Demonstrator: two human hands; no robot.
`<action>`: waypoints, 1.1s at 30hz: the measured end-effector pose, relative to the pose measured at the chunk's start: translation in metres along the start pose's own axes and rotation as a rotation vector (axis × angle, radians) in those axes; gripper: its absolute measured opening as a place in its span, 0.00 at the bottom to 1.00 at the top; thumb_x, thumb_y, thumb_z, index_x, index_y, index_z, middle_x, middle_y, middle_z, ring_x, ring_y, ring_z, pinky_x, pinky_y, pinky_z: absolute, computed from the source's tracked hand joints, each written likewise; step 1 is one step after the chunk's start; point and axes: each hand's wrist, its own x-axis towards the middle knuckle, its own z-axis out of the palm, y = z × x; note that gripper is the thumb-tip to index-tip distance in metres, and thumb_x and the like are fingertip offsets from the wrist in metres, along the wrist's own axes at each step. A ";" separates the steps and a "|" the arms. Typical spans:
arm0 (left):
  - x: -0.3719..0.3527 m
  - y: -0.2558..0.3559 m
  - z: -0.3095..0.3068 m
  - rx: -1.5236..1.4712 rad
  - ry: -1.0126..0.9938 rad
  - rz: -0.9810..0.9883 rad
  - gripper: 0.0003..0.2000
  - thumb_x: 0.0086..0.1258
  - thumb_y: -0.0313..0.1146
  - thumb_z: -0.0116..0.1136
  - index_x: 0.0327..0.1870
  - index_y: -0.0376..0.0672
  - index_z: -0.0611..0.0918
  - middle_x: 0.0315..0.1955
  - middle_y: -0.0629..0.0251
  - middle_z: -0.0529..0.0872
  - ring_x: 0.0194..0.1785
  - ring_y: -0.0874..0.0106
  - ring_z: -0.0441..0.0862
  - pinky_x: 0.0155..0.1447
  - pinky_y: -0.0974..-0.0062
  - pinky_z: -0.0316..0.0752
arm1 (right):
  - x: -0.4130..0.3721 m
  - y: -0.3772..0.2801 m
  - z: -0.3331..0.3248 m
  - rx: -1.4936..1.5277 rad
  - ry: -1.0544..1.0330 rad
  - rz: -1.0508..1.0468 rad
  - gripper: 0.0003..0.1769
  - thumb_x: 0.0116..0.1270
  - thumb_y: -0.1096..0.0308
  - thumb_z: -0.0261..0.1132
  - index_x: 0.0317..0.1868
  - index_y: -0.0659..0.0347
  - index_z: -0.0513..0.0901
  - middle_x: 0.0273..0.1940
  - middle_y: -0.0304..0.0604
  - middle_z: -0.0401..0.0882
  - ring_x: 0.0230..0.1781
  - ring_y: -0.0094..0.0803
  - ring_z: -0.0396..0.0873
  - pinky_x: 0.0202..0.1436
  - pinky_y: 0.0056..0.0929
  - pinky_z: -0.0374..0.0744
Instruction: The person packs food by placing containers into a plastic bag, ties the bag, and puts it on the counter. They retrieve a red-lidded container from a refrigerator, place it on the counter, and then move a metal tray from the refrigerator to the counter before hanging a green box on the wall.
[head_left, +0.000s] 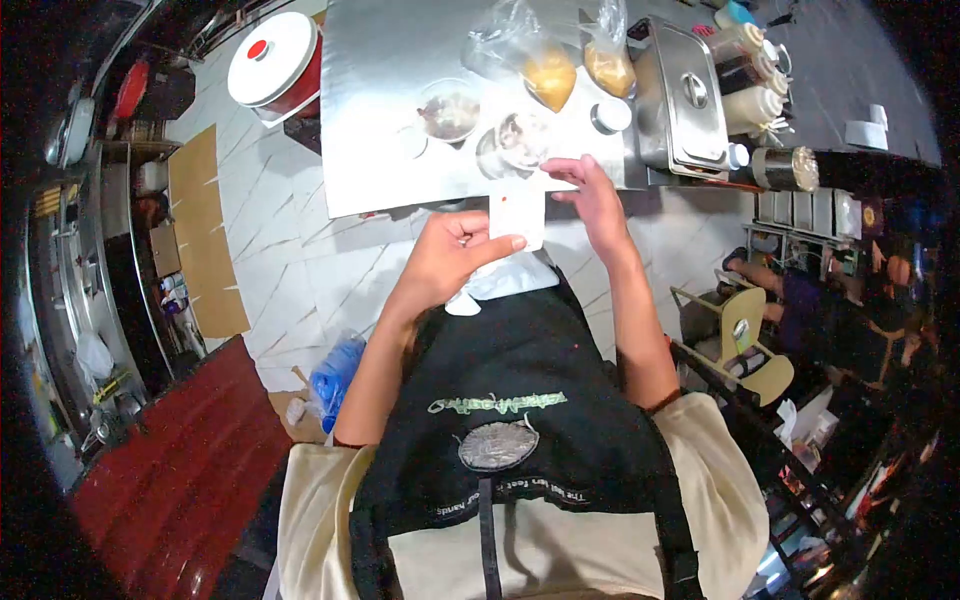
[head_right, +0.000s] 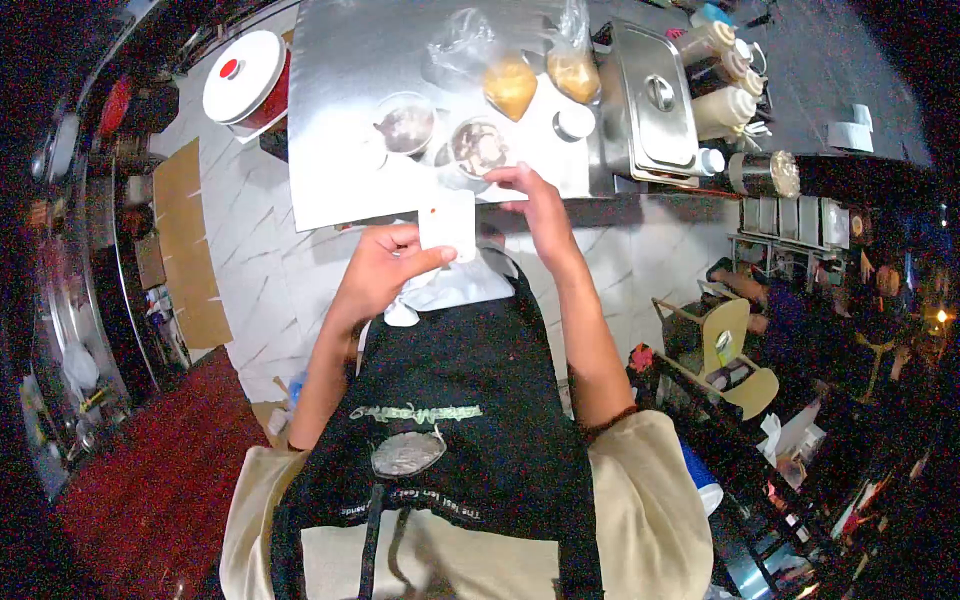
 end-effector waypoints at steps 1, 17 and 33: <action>-0.002 -0.003 -0.009 0.025 -0.010 0.012 0.10 0.72 0.33 0.73 0.46 0.35 0.91 0.25 0.85 0.76 0.28 0.90 0.65 0.31 0.84 0.59 | -0.015 -0.024 0.008 -0.118 -0.057 -0.108 0.28 0.82 0.48 0.56 0.64 0.65 0.82 0.62 0.50 0.80 0.61 0.33 0.79 0.59 0.35 0.80; -0.030 -0.053 -0.124 0.310 0.277 0.134 0.14 0.67 0.35 0.75 0.49 0.38 0.89 0.30 0.76 0.76 0.35 0.80 0.71 0.41 0.78 0.69 | -0.037 -0.087 0.089 0.303 -0.113 0.110 0.12 0.73 0.70 0.72 0.52 0.69 0.87 0.40 0.40 0.90 0.35 0.20 0.85 0.36 0.19 0.80; 0.070 0.063 -0.093 1.419 -0.107 0.506 0.08 0.61 0.36 0.64 0.38 0.45 0.88 0.37 0.56 0.91 0.40 0.54 0.90 0.41 0.56 0.83 | -0.026 -0.122 0.134 0.342 -0.477 0.029 0.10 0.72 0.80 0.69 0.52 0.69 0.84 0.45 0.44 0.89 0.43 0.24 0.87 0.49 0.23 0.84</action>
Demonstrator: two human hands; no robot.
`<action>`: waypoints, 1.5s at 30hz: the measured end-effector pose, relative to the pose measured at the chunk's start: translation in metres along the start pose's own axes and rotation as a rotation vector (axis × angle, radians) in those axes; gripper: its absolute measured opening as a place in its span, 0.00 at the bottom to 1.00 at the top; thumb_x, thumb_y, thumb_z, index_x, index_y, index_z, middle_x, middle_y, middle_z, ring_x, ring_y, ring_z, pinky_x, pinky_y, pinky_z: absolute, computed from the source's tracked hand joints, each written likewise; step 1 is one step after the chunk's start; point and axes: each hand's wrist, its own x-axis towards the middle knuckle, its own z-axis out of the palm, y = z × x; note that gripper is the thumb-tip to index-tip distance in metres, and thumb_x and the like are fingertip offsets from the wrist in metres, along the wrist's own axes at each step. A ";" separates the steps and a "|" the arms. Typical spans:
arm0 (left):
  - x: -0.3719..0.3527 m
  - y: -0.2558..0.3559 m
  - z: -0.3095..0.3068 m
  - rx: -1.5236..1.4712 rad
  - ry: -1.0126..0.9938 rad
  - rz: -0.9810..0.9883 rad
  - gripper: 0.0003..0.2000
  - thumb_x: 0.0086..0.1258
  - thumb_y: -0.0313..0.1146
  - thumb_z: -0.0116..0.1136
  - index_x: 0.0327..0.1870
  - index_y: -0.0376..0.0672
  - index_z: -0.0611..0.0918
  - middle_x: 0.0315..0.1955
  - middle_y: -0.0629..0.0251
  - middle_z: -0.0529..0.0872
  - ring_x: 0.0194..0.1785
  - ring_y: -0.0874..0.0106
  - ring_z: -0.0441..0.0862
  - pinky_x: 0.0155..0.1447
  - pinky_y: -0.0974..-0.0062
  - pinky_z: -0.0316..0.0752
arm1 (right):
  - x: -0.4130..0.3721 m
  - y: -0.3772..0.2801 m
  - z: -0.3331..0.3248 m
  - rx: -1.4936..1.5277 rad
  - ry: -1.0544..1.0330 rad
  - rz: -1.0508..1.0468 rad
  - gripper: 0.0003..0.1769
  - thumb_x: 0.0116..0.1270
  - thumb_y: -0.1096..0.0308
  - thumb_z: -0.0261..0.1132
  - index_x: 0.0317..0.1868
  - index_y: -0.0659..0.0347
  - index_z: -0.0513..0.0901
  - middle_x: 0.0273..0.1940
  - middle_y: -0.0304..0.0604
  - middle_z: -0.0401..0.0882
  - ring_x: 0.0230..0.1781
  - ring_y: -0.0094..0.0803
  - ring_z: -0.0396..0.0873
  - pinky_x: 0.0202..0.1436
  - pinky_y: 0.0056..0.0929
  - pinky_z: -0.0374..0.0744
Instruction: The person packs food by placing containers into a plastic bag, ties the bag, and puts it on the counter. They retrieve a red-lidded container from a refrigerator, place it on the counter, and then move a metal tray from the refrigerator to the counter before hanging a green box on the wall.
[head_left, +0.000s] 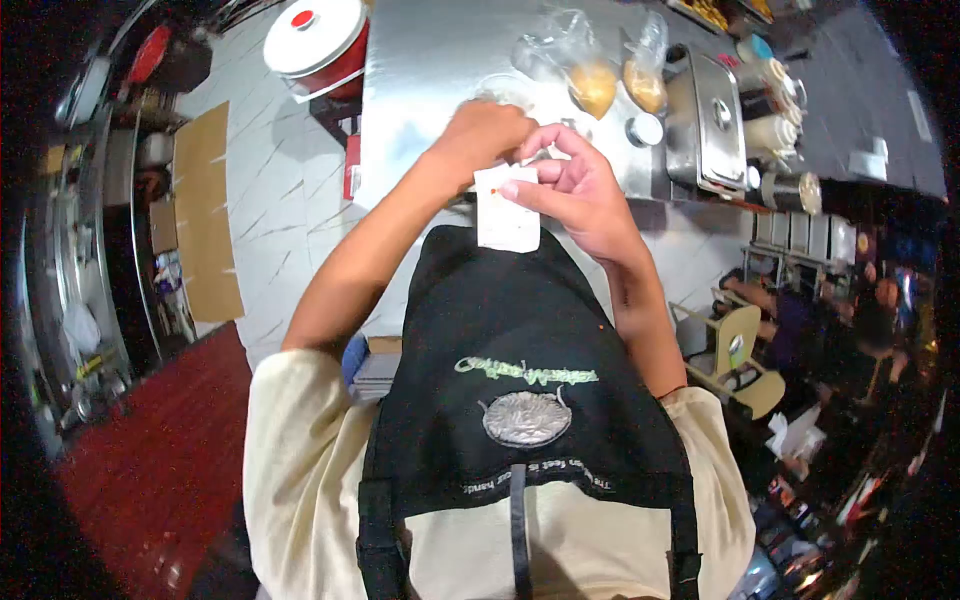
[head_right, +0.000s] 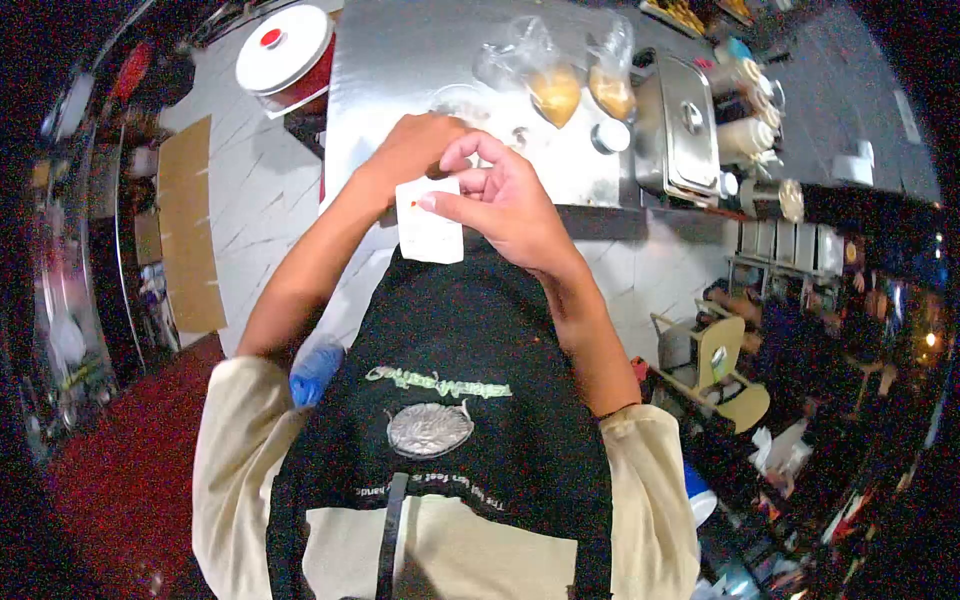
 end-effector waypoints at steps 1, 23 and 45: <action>0.007 0.004 0.003 0.028 -0.001 0.023 0.07 0.61 0.36 0.64 0.37 0.46 0.88 0.35 0.57 0.91 0.39 0.55 0.91 0.40 0.56 0.83 | 0.004 0.004 0.000 -0.051 -0.013 0.003 0.09 0.72 0.80 0.69 0.50 0.69 0.84 0.45 0.44 0.89 0.43 0.24 0.87 0.49 0.23 0.84; 0.027 0.021 -0.011 -0.033 0.013 0.115 0.15 0.65 0.43 0.62 0.47 0.48 0.91 0.39 0.58 0.91 0.45 0.54 0.90 0.47 0.56 0.84 | -0.004 -0.036 0.005 -0.792 -0.039 -0.135 0.25 0.76 0.64 0.59 0.71 0.55 0.79 0.37 0.58 0.85 0.36 0.51 0.84 0.46 0.43 0.80; 0.018 0.016 -0.099 -0.373 0.237 0.171 0.16 0.70 0.42 0.68 0.49 0.39 0.89 0.29 0.51 0.87 0.33 0.58 0.85 0.42 0.62 0.79 | 0.060 0.093 -0.118 -0.489 -0.101 0.118 0.41 0.59 0.70 0.82 0.72 0.62 0.75 0.67 0.43 0.79 0.72 0.32 0.73 0.74 0.38 0.72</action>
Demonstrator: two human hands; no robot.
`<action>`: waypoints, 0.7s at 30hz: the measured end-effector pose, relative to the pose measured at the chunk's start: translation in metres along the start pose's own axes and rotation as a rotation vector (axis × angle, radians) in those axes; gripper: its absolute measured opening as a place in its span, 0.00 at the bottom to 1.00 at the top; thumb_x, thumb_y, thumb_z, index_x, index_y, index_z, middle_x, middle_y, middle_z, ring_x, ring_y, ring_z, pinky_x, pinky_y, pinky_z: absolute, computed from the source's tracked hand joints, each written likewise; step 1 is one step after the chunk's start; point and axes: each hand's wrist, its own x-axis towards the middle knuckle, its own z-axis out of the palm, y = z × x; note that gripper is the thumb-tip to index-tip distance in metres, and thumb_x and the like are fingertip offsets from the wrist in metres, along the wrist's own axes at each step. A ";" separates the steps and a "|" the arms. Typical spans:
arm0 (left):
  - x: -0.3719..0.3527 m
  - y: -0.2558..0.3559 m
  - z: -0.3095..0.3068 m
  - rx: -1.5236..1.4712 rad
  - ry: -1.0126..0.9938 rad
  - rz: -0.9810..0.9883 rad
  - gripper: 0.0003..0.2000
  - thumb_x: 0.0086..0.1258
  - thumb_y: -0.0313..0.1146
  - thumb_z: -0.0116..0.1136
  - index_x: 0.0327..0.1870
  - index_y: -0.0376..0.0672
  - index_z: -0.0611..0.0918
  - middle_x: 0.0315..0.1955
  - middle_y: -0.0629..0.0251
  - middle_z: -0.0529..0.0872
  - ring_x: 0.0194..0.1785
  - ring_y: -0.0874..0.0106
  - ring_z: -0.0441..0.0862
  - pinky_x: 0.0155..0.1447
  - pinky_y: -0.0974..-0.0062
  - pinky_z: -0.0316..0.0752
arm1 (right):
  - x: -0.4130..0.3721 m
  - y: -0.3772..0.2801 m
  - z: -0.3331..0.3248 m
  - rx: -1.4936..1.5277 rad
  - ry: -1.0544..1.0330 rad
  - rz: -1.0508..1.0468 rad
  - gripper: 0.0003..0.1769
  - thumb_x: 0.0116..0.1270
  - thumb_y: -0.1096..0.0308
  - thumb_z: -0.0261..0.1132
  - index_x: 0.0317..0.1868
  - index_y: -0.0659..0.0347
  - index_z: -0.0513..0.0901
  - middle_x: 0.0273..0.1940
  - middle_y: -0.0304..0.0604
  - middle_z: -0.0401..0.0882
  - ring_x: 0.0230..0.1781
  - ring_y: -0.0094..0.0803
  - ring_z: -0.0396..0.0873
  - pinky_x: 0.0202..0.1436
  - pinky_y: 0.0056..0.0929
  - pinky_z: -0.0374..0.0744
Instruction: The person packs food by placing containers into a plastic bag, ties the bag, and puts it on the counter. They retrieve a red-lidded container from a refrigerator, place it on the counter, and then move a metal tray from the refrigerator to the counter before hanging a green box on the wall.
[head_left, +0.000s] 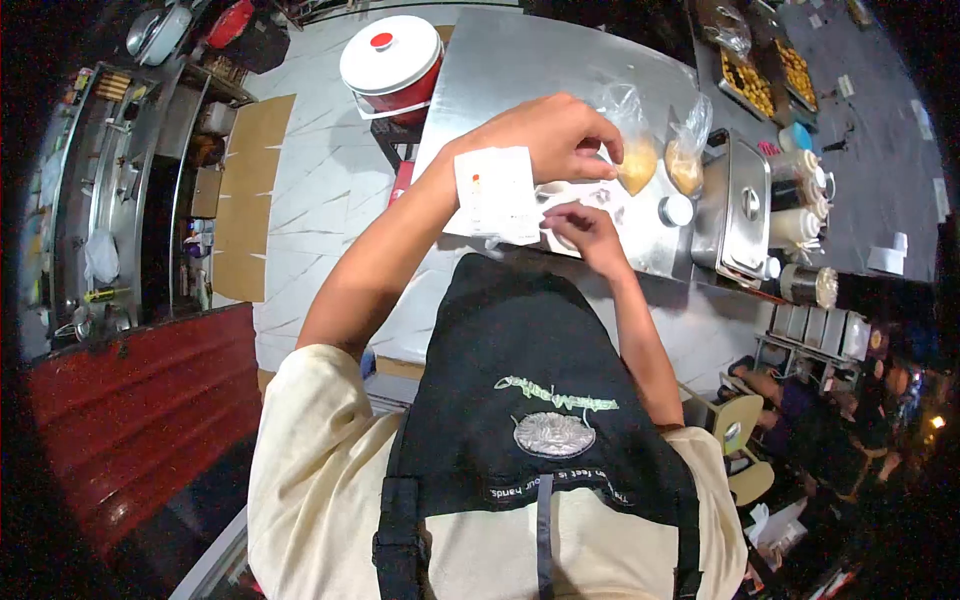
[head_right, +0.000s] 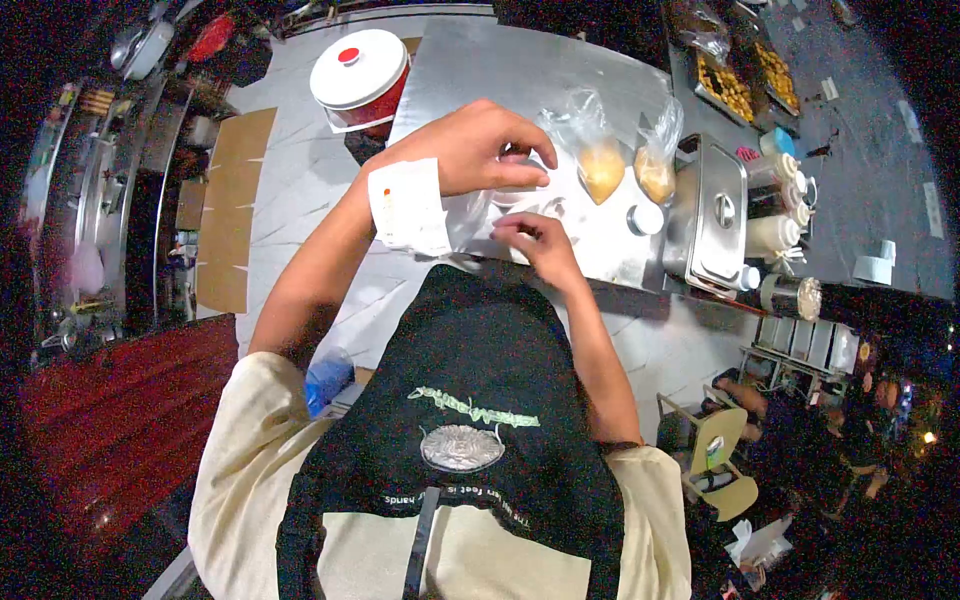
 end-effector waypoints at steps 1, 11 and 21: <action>-0.002 0.001 -0.004 0.001 0.004 0.000 0.16 0.70 0.42 0.68 0.49 0.39 0.90 0.29 0.52 0.87 0.33 0.59 0.85 0.42 0.62 0.79 | 0.004 0.002 0.002 -0.019 0.036 -0.010 0.41 0.59 0.70 0.82 0.72 0.62 0.74 0.67 0.43 0.78 0.71 0.32 0.73 0.73 0.38 0.74; -0.013 -0.002 -0.022 0.076 0.024 -0.042 0.15 0.70 0.42 0.69 0.49 0.40 0.90 0.31 0.52 0.89 0.35 0.62 0.87 0.43 0.64 0.80 | 0.047 -0.004 0.051 -0.074 -0.042 -0.057 0.28 0.64 0.61 0.79 0.59 0.65 0.82 0.59 0.44 0.82 0.56 0.31 0.81 0.62 0.33 0.80; -0.031 -0.049 -0.040 0.104 -0.015 -0.041 0.13 0.71 0.40 0.68 0.48 0.41 0.90 0.37 0.55 0.92 0.41 0.60 0.88 0.50 0.64 0.82 | 0.001 0.023 0.081 0.192 -0.154 0.139 0.20 0.65 0.66 0.79 0.53 0.66 0.85 0.41 0.32 0.87 0.41 0.18 0.81 0.44 0.24 0.79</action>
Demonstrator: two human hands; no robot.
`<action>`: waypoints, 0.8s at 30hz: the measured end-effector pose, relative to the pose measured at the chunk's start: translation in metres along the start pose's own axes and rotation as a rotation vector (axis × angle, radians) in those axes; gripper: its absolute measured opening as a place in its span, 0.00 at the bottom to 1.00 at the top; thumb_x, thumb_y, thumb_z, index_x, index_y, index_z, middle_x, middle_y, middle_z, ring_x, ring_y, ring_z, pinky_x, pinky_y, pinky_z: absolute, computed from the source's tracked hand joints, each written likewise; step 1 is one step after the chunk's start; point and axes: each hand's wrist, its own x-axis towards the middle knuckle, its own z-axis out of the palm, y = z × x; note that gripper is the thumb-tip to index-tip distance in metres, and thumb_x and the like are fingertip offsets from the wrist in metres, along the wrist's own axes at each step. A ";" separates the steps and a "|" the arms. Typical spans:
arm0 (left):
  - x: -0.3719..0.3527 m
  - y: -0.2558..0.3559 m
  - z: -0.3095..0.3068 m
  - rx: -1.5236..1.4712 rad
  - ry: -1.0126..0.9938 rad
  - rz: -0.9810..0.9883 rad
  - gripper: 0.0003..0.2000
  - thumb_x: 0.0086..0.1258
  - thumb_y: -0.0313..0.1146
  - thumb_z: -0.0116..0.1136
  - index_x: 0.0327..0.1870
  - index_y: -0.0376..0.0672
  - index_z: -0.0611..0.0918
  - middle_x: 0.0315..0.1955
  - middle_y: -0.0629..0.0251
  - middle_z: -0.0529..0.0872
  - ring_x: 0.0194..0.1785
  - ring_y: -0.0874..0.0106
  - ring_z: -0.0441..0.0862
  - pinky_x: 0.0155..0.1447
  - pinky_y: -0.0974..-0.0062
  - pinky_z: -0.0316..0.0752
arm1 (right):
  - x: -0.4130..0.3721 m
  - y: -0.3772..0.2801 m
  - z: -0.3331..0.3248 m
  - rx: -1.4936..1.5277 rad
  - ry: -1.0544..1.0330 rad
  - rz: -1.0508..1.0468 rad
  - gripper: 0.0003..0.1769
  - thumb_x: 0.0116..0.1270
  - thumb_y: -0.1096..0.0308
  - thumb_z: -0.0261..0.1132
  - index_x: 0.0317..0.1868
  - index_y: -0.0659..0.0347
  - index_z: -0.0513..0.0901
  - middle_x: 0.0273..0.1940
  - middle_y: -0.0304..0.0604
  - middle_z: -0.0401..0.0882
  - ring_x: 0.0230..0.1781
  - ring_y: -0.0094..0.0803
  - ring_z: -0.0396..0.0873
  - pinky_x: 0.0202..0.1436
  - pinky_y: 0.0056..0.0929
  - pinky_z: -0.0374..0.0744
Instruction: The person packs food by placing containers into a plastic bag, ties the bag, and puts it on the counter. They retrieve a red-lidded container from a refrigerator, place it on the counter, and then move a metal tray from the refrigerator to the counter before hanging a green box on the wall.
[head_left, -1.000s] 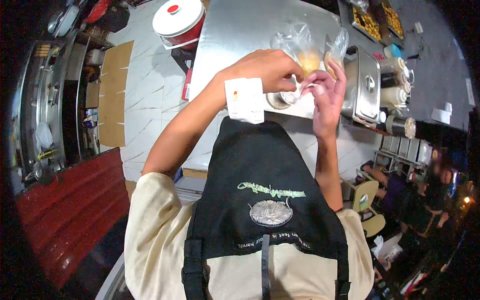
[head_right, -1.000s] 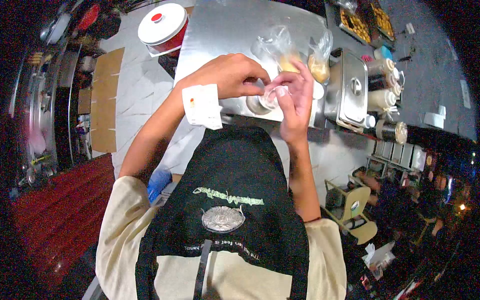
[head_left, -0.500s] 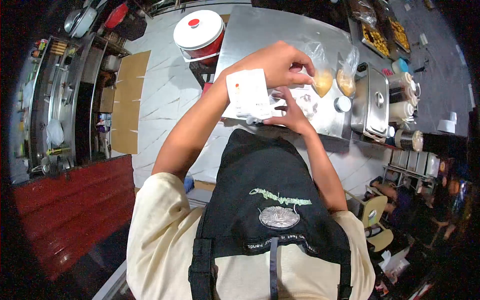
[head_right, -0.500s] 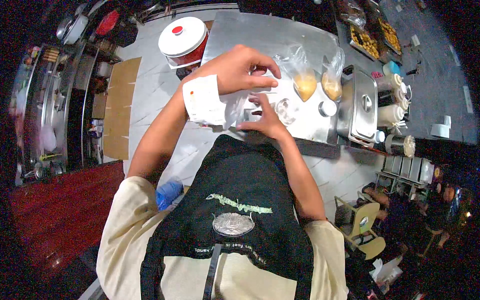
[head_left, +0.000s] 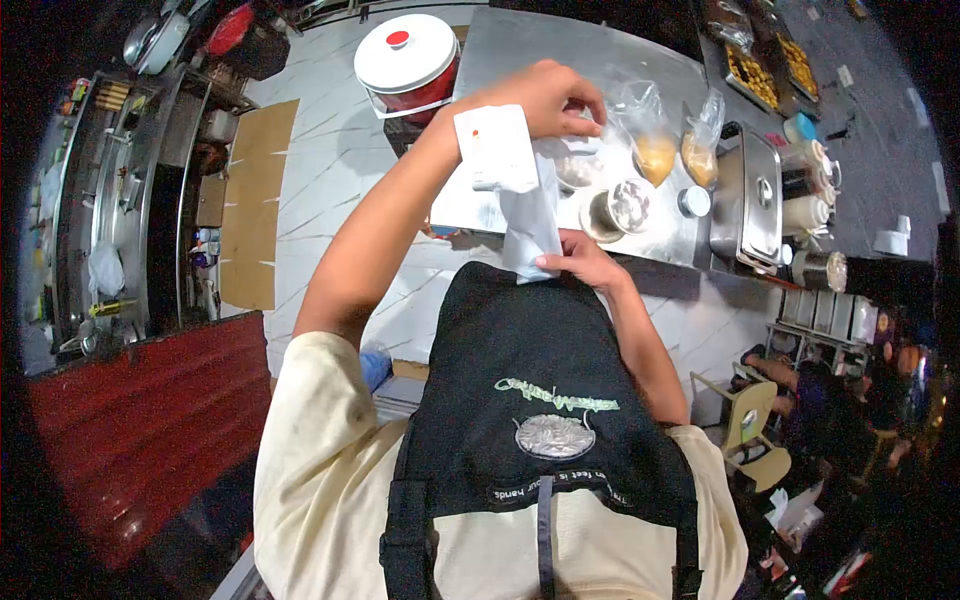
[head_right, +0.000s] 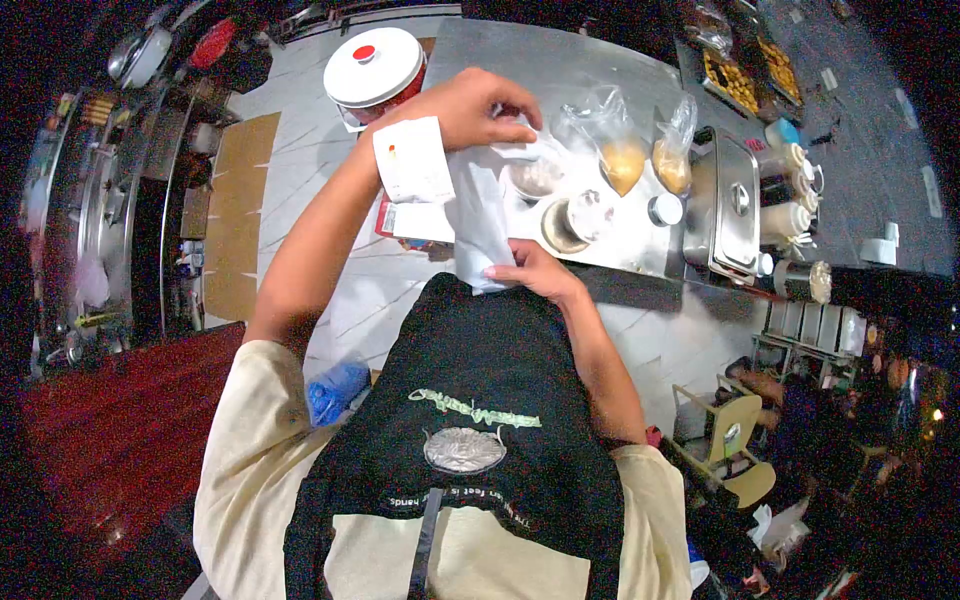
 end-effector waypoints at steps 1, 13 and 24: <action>0.000 -0.006 0.001 0.005 -0.003 -0.013 0.13 0.72 0.40 0.68 0.48 0.41 0.91 0.38 0.55 0.92 0.42 0.60 0.89 0.51 0.63 0.82 | -0.001 0.008 0.000 -0.045 0.020 0.011 0.17 0.66 0.66 0.78 0.50 0.66 0.86 0.38 0.30 0.86 0.37 0.17 0.80 0.40 0.23 0.77; -0.104 0.042 0.110 -0.354 0.279 -0.453 0.14 0.69 0.35 0.73 0.48 0.37 0.85 0.41 0.59 0.89 0.47 0.67 0.87 0.54 0.69 0.80 | 0.017 -0.042 0.037 0.457 0.409 -0.365 0.21 0.79 0.51 0.64 0.52 0.64 0.82 0.42 0.39 0.86 0.43 0.25 0.85 0.42 0.31 0.83; -0.117 -0.033 0.102 -1.424 1.010 -0.744 0.18 0.86 0.47 0.51 0.51 0.37 0.82 0.40 0.61 0.87 0.47 0.65 0.85 0.57 0.65 0.82 | 0.007 -0.063 -0.012 0.052 0.416 -0.084 0.20 0.81 0.53 0.63 0.41 0.64 0.86 0.30 0.35 0.82 0.31 0.17 0.78 0.28 0.23 0.75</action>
